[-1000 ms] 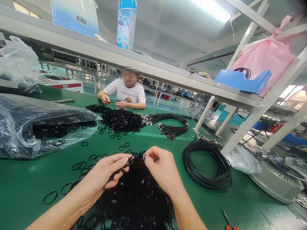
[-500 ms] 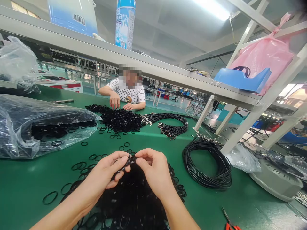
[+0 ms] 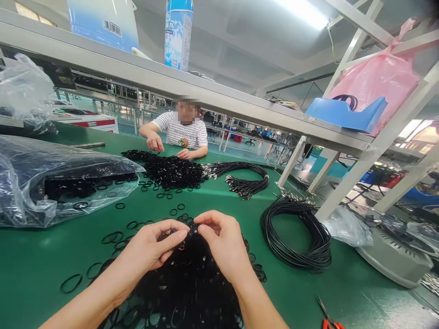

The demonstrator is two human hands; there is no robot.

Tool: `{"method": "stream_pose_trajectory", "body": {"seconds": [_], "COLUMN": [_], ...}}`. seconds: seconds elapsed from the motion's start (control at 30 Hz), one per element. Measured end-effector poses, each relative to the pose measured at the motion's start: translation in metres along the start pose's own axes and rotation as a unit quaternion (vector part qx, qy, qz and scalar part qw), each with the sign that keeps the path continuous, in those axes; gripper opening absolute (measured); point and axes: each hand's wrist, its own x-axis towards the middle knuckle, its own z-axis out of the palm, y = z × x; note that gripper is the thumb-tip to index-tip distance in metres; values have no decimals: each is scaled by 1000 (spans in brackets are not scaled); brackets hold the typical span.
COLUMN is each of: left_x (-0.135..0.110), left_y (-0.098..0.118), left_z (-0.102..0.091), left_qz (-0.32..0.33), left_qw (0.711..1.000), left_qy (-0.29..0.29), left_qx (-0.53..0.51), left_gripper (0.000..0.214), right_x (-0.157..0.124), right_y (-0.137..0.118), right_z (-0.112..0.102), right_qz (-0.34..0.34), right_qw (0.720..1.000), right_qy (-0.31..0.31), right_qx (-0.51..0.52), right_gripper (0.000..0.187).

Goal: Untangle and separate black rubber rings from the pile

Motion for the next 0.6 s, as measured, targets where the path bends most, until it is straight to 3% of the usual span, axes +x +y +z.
{"method": "stream_pose_trajectory", "body": {"seconds": [0.17,0.43,0.6], "left_x": [0,0,-1], "left_y": [0,0,-1], "left_z": [1,4,2], "left_qz": [-3,-8,-16], "left_qw": [1000,998,998], "left_qy": [-20,-52,-42], "left_qx": [-19,-41,-54], "left_gripper": [47,37,40], "right_x": [-4,-4,-7], "right_y": [-6,-1,-6], "right_z": [3,2,6], "right_qz": [-29,-48,-51], "right_qw": [998,990,984], "right_qy": [4,39,7], "right_qx": [-56,-129,-168], "right_gripper": [25,22,14]}}
